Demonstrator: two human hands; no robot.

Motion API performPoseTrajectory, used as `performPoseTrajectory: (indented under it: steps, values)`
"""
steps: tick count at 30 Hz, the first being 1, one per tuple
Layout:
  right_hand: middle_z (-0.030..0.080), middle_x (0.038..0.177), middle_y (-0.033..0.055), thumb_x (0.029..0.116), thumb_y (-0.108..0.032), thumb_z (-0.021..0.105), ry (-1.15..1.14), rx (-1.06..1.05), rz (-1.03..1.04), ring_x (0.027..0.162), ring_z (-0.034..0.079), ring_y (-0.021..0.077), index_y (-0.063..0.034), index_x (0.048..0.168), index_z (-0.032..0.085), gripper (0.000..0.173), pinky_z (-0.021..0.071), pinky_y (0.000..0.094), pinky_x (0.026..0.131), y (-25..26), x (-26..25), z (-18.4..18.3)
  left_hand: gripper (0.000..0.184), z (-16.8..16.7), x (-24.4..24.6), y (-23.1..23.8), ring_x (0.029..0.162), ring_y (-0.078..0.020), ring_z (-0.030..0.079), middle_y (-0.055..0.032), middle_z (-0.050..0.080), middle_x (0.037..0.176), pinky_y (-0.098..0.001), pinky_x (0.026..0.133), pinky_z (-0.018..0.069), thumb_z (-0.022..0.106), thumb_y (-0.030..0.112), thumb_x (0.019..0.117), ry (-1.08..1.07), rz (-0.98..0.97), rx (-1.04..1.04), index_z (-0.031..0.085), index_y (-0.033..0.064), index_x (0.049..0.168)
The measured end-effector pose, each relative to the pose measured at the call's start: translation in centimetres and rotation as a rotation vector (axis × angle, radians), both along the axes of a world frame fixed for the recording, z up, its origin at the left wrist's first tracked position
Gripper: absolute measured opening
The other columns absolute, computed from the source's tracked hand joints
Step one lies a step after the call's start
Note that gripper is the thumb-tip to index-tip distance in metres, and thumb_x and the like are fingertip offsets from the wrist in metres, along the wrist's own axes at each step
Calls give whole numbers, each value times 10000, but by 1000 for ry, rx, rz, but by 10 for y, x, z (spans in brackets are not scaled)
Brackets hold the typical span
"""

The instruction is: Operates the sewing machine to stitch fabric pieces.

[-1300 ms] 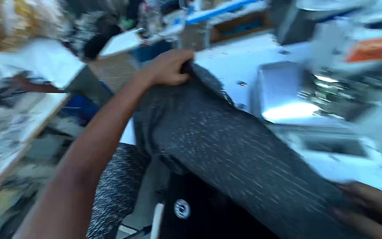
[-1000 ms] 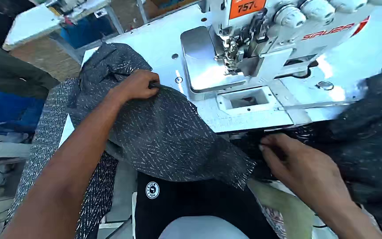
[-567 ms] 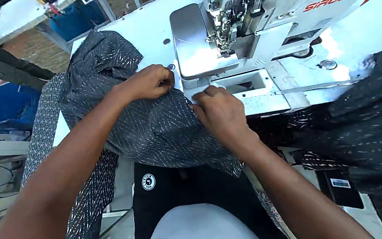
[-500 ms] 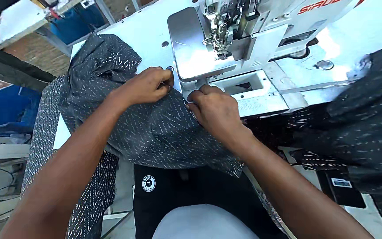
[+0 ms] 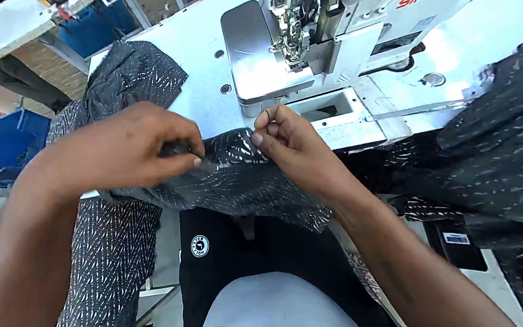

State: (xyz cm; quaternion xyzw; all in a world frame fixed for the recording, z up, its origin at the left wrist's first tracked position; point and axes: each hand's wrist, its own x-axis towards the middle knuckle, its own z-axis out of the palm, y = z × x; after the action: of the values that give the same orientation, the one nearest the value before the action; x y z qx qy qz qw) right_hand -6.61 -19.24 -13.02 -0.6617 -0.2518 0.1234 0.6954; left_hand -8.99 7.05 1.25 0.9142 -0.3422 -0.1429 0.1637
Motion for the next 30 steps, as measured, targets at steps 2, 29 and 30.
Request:
performPoseTrajectory:
  steps: [2,29,30]
  values:
    - [648,811,10,1021,-60,574,56,60,-9,662,602,71,-71,1156,540,140,503,191,587,-4,-18,7,199,5,-13,-17,752,30,600,139,637,835,-185,640,522,578,339,995,-25,-129,22,727,217,946]
    - [745,953,114,905,92,691,243,530,-200,803,733,131,-34,1166,511,341,608,247,741,1,-52,16,105,-37,-16,-63,850,-61,662,-1,680,958,-196,724,581,695,113,963,-191,84,-465,768,45,998]
    - [747,958,120,906,91,691,242,527,-194,807,736,137,-30,1169,511,342,611,254,745,0,-51,16,91,-39,-15,-64,838,-65,661,-4,682,954,-195,709,579,709,101,951,-191,104,-491,766,41,988]
